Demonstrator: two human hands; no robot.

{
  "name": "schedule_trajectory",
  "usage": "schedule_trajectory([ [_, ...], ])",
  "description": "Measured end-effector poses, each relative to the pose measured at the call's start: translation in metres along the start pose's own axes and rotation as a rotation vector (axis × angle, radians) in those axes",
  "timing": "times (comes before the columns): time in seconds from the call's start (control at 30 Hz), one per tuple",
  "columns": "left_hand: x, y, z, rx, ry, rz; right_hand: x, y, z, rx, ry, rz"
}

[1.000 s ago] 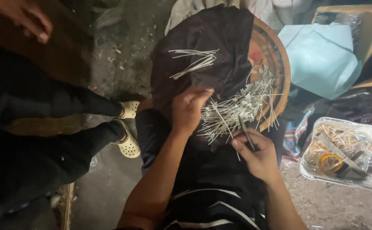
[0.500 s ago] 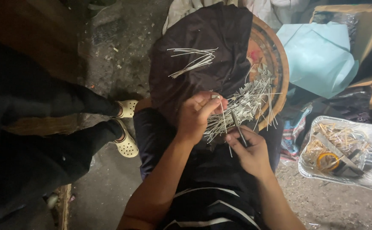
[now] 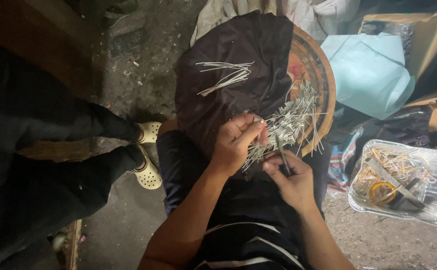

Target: The person sits on the floor and uses a small knife to trim the ends of numerous thin metal wire pins. They pick up individual pins from a pile on a dark cloth, cut the tips, and place the trimmed pieces back onto the pile.

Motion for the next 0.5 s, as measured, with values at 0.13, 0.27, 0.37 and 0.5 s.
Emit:
schedule_trajectory([
  [0.13,-0.027,-0.003,-0.011,0.047,-0.057,0.303,-0.015,0.030,0.002,-0.096,-0.036,-0.060],
  [0.27,-0.055,-0.029,-0.023,0.233,-0.348,0.656,0.014,0.039,0.022,-0.037,-0.043,0.010],
  [0.37,-0.059,-0.036,-0.029,0.350,-0.343,0.712,0.018,0.034,0.028,0.039,-0.024,0.044],
  [0.5,-0.048,-0.031,-0.031,0.414,-0.292,0.793,0.012,0.027,0.024,0.150,-0.063,0.126],
])
Point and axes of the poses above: each hand's wrist, its own z-axis towards the middle knuckle, its own y-axis out of the back of the hand, x = y × z, the point moved 6 cm from there along z, towards the middle knuckle, and after that the axes turned 6 degrees about -z, right-handed, at the moved point
